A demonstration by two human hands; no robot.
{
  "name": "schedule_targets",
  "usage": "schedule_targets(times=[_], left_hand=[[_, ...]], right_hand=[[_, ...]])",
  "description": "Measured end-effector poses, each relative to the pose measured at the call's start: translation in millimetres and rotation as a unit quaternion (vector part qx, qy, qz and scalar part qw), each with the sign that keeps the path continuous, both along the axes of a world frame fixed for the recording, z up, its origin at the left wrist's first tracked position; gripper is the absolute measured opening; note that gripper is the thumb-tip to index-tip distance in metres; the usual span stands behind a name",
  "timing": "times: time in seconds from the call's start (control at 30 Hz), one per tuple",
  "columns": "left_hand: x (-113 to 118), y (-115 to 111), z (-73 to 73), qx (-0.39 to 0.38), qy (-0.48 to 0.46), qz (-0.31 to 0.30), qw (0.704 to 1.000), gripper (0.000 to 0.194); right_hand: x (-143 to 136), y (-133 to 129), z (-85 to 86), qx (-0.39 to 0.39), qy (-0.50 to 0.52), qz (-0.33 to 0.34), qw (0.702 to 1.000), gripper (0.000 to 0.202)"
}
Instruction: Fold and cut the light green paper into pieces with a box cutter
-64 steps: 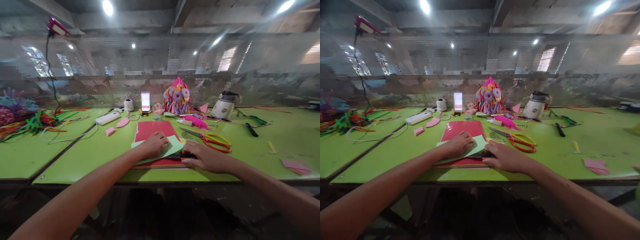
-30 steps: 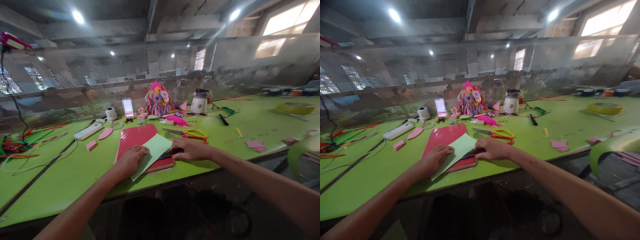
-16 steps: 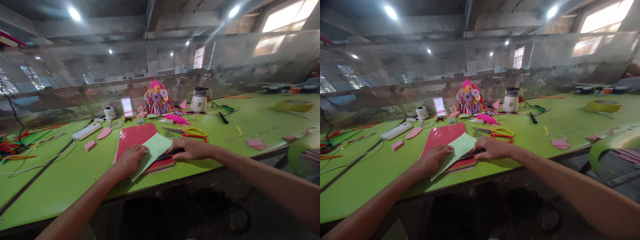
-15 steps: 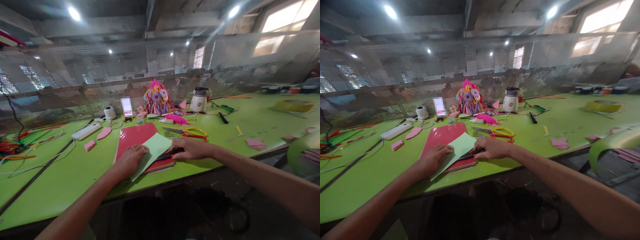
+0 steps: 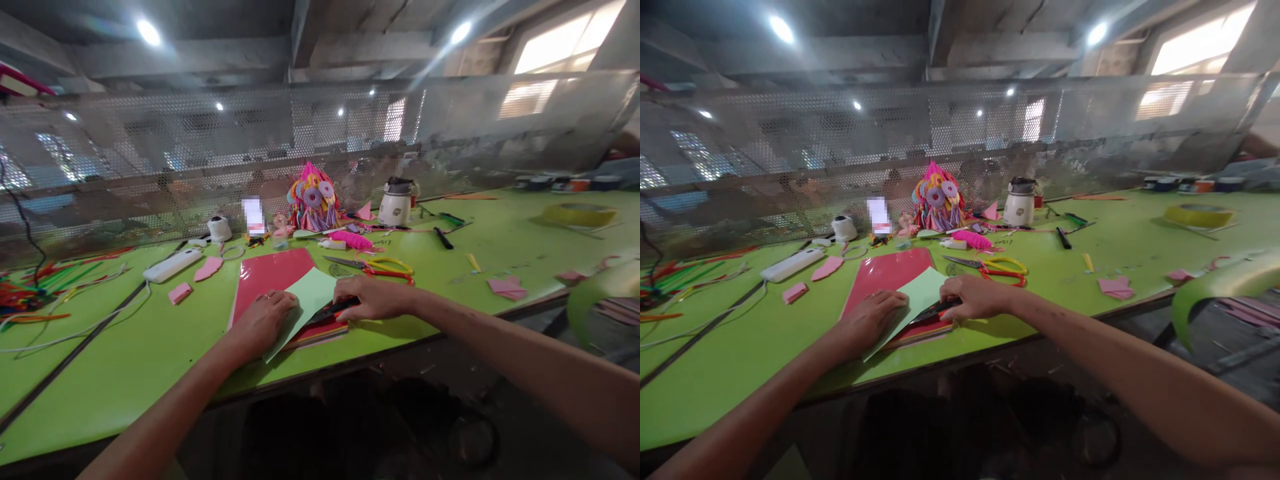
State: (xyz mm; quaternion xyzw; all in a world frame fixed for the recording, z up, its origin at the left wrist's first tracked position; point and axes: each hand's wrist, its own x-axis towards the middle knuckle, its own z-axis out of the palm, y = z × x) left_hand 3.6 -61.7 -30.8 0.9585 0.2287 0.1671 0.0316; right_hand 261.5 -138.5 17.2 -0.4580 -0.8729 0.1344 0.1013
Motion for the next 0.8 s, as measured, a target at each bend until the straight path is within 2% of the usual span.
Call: schedule_targets(times=[0.27, 0.5, 0.8], left_hand=[[0, 0, -0.9, 0.019, 0.019, 0.001, 1.000, 0.022], [1, -3, 2.7, 0.001, 0.012, -0.003, 1.000, 0.025], [-2, 0, 0.6, -0.041, -0.047, -0.001, 0.998, 0.023]], right_hand=[[-5, -3, 4.9, -0.003, -0.002, 0.000, 1.000, 0.029], [-6, -3, 9.7, -0.005, -0.022, -0.004, 1.000, 0.026], [-5, -6, 8.0, 0.009, -0.030, -0.004, 1.000, 0.025]])
